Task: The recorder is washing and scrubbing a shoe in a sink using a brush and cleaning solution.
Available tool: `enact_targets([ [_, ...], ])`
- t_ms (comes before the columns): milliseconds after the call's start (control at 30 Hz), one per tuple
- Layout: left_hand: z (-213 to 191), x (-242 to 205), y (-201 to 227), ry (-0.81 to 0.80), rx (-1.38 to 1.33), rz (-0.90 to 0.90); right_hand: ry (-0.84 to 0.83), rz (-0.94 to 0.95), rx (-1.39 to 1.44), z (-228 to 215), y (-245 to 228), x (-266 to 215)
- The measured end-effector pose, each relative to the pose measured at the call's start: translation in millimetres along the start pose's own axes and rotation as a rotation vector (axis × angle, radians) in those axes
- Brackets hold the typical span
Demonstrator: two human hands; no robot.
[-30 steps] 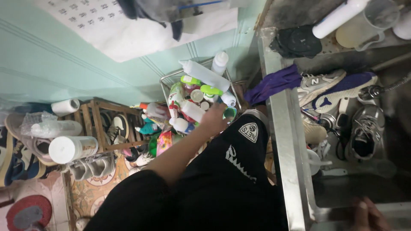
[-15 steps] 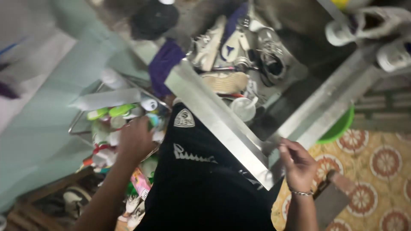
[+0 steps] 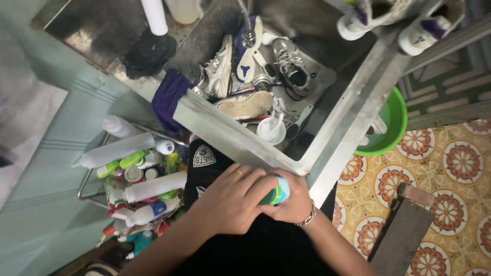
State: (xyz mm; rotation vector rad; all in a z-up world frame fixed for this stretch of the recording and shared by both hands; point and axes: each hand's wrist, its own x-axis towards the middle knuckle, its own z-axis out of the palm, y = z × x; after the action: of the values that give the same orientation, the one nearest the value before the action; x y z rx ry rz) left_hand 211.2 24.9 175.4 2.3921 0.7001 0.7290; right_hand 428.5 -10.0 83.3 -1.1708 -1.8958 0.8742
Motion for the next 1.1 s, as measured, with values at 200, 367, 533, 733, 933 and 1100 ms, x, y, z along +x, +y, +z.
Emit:
enact_targets([
  [200, 37.7, 30.5, 3.9, -0.127, -0.054, -0.459, 0.327, 0.081, -0.394, -8.2, -17.3, -5.2],
  [367, 19.6, 51.8, 0.6, -0.058, 0.208, -0.563, 0.361, 0.160, -0.535, -16.7, -18.5, -1.7],
  [533, 26.8, 42.3, -24.1, 0.172, -0.180, 0.094, 0.344, 0.256, -0.492, -21.3, -21.0, 2.5],
  [733, 39.1, 49.2, -33.3, -0.193, 0.193, -0.614, 0.281, 0.222, -0.625, -15.8, -25.0, 9.9],
  [933, 19.5, 46.4, -40.1, 0.105, -0.372, -0.042, 0.288, 0.312, -0.611, -19.1, -17.0, 7.3],
  [1100, 46.2, 32.2, -53.1, 0.307, -0.328, -0.316, 0.292, 0.239, -0.675, -21.1, -18.5, 9.6],
])
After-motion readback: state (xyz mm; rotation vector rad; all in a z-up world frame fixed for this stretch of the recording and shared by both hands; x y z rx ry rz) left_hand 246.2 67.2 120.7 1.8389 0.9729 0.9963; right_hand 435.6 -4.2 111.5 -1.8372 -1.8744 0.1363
